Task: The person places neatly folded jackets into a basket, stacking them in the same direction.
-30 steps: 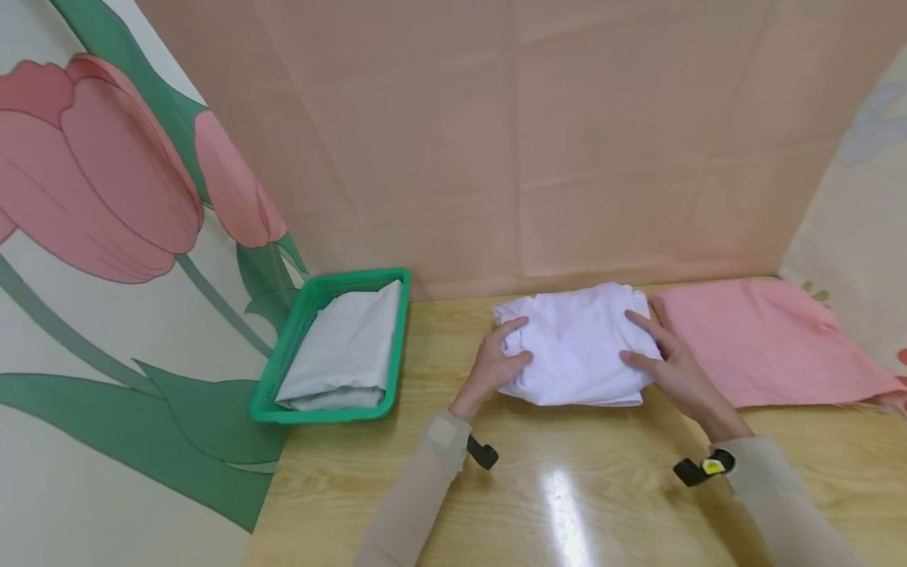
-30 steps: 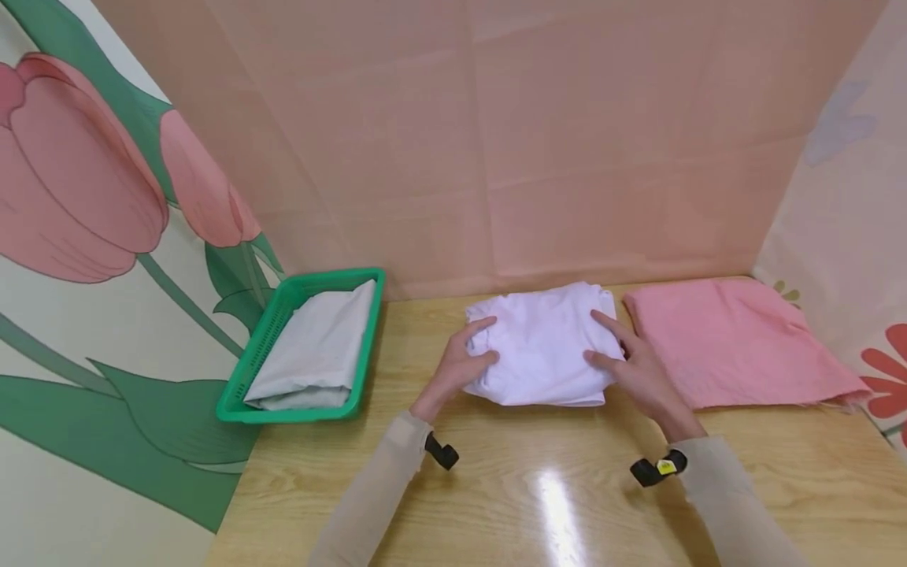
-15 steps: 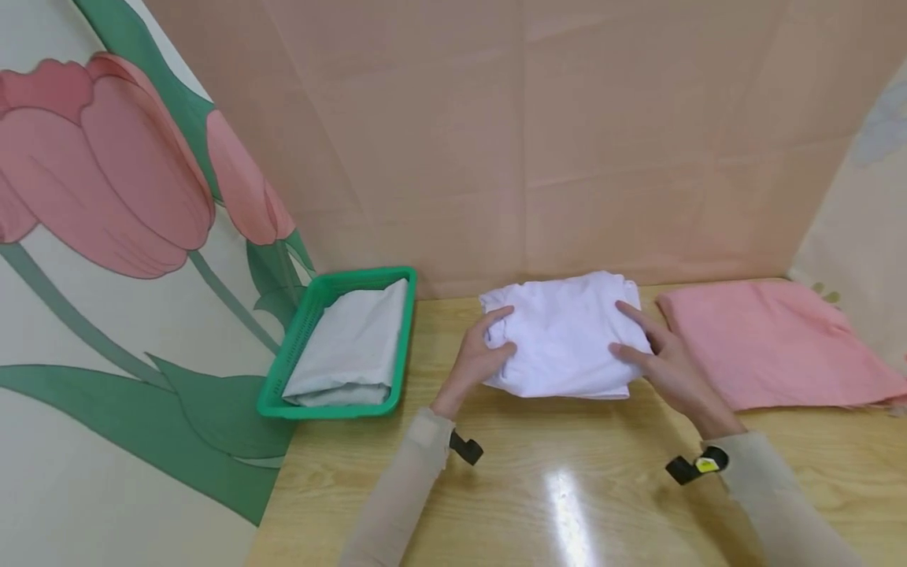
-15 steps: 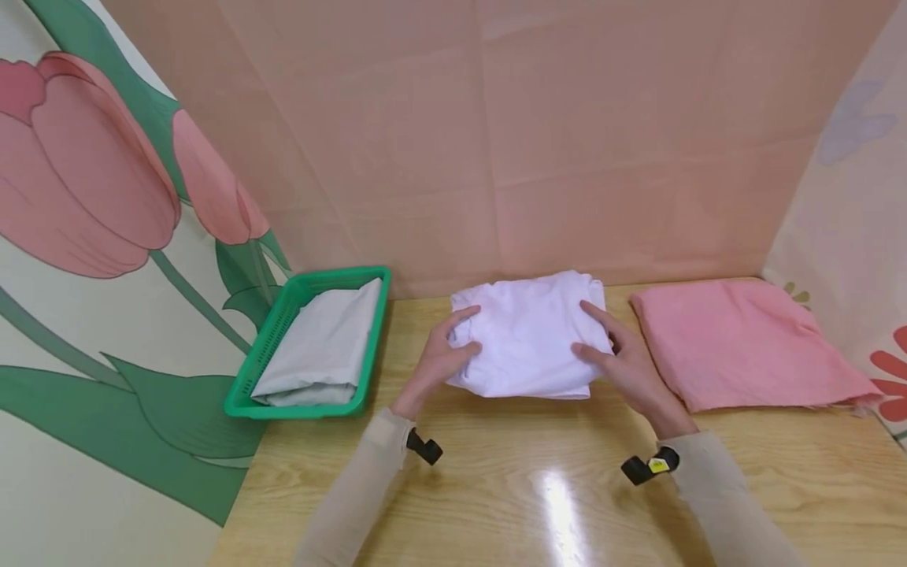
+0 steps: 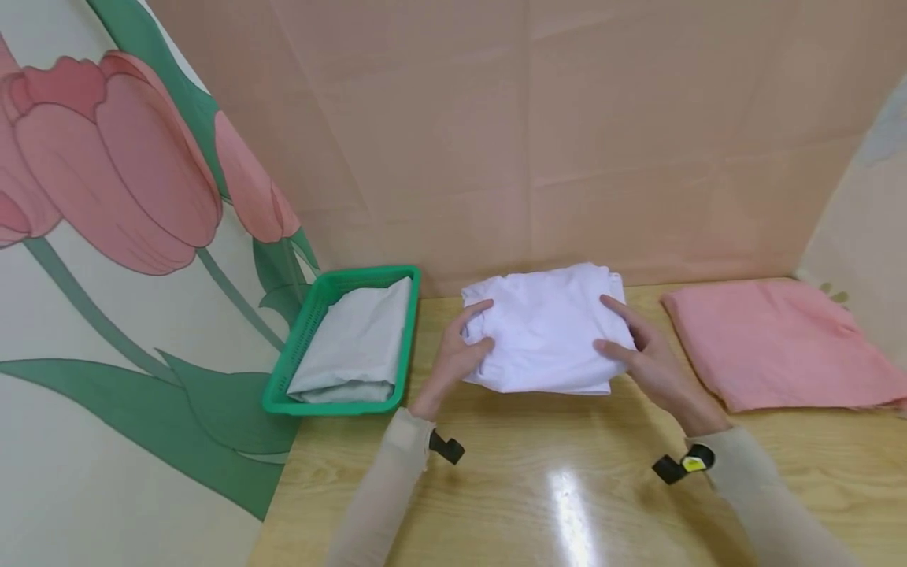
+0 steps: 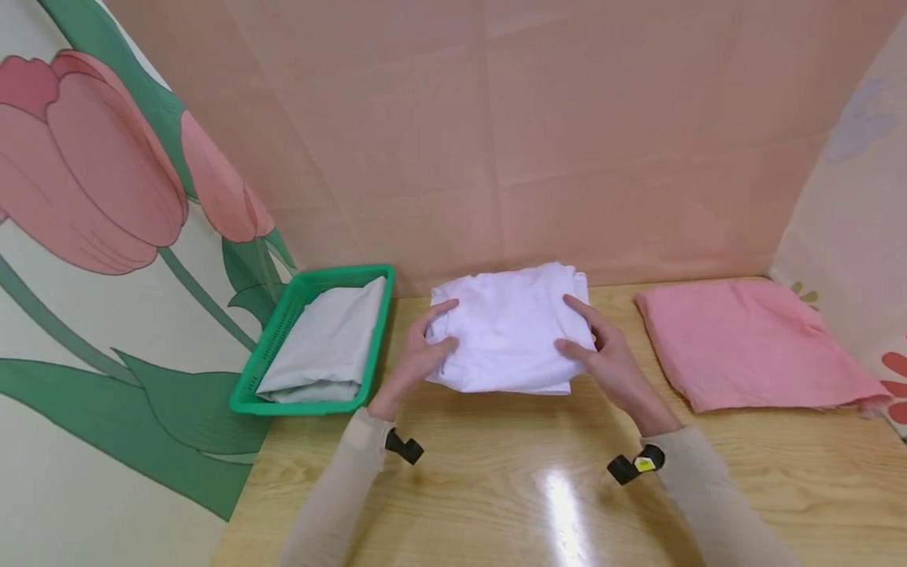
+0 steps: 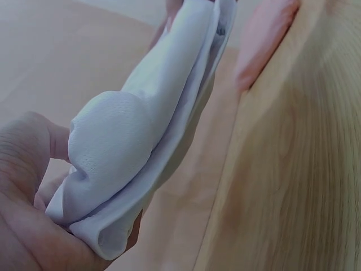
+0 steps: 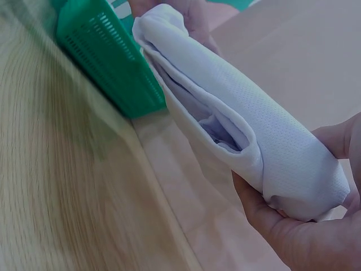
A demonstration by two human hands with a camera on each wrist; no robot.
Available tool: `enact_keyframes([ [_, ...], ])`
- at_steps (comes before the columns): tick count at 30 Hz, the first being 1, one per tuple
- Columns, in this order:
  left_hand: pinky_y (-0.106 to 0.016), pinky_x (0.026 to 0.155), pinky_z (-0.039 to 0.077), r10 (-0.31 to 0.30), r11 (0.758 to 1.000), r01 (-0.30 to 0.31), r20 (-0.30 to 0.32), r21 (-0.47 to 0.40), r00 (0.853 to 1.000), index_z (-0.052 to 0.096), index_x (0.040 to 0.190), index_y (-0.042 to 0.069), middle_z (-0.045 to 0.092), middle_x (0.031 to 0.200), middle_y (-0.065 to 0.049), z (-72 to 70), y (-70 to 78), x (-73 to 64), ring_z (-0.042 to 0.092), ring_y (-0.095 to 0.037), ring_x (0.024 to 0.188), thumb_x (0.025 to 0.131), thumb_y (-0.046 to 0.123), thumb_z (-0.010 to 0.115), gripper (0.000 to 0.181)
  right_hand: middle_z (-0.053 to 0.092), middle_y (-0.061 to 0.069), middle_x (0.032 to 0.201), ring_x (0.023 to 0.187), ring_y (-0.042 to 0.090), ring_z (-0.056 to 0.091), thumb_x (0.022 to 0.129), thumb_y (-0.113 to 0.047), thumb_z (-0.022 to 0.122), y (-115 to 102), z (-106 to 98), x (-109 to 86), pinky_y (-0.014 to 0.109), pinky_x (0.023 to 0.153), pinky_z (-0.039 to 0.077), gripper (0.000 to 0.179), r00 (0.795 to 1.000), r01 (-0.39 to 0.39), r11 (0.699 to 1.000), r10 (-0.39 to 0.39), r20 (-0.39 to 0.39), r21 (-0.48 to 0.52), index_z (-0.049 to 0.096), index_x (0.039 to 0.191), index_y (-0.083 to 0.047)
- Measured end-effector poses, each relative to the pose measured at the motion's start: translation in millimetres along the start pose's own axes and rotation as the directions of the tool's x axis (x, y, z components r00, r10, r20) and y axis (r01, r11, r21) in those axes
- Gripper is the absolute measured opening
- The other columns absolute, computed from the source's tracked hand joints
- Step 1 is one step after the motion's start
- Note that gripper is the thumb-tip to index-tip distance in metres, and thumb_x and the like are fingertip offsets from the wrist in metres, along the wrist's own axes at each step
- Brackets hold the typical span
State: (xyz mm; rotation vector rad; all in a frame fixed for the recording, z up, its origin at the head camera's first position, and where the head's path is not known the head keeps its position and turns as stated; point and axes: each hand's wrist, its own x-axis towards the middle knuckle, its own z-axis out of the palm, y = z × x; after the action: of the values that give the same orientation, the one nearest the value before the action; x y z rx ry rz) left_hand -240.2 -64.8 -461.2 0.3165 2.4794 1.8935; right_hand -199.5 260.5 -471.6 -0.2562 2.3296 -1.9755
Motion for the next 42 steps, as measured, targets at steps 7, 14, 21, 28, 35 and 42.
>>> enact_keyframes([
  [7,-0.047,0.111,0.044,0.063,0.997,-0.063,-0.003,-0.034,0.998,0.066,0.147,0.024,0.054,0.158,-0.010,-16.9,1.7,-0.7,0.050,-0.028,0.132,0.088,-0.003,0.067,0.065,0.007,0.025,0.177,0.121,0.009,0.053,0.106,-0.009,0.066,-5.9,13.3,5.7,0.018,0.090,0.057,0.076,0.997,0.060,0.983,-0.067,0.037,0.172,0.028,0.171,-0.024],
  [14,-0.048,0.108,0.045,0.068,0.998,-0.068,-0.023,0.009,0.997,0.066,0.147,0.031,0.053,0.157,-0.009,-34.0,-2.7,-0.6,0.051,-0.029,0.130,0.089,0.002,0.069,0.065,0.019,0.026,0.171,0.115,0.011,0.056,0.105,-0.008,0.067,-11.9,25.9,10.5,0.020,0.087,0.058,0.077,0.997,0.067,0.982,-0.074,0.034,0.176,0.030,0.170,-0.024],
  [21,-0.051,0.115,0.035,0.091,0.996,-0.091,-0.055,0.009,0.994,0.067,0.146,0.028,0.052,0.161,-0.005,-50.0,-1.1,-5.4,0.043,-0.029,0.140,0.088,-0.003,0.069,0.066,0.028,0.024,0.167,0.118,0.012,0.056,0.105,-0.007,0.067,-14.9,37.5,17.0,0.021,0.087,0.058,0.076,0.993,0.101,0.985,-0.109,0.049,0.143,0.031,0.170,-0.023],
  [28,-0.053,0.122,0.026,0.113,0.993,-0.110,-0.099,0.035,0.989,0.067,0.146,0.026,0.049,0.163,-0.004,-70.6,-0.8,-10.9,0.040,-0.026,0.145,0.086,-0.003,0.068,0.067,0.039,0.019,0.152,0.110,0.016,0.056,0.104,-0.003,0.066,-23.8,52.9,26.1,0.022,0.085,0.058,0.076,0.982,0.155,0.978,-0.168,0.081,0.141,0.032,0.170,-0.019],
  [35,-0.052,0.120,0.029,0.113,0.993,-0.109,-0.137,0.036,0.984,0.067,0.146,0.025,0.052,0.161,-0.003,-90.9,2.9,-16.1,0.042,-0.026,0.143,0.088,-0.003,0.068,0.065,0.042,0.018,0.145,0.107,0.019,0.058,0.102,0.003,0.064,-30.1,69.1,36.7,0.024,0.083,0.059,0.077,0.971,0.183,0.967,-0.206,0.122,0.175,0.032,0.169,-0.016],
  [42,-0.051,0.119,0.031,0.092,0.996,-0.089,-0.163,0.025,0.982,0.067,0.145,0.028,0.053,0.159,-0.001,-109.7,2.7,-20.3,0.043,-0.025,0.139,0.089,-0.004,0.068,0.065,0.040,0.022,0.146,0.106,0.021,0.059,0.101,0.006,0.063,-34.2,84.1,47.6,0.026,0.084,0.060,0.079,0.962,0.178,0.960,-0.216,0.165,0.218,0.031,0.169,-0.015],
])
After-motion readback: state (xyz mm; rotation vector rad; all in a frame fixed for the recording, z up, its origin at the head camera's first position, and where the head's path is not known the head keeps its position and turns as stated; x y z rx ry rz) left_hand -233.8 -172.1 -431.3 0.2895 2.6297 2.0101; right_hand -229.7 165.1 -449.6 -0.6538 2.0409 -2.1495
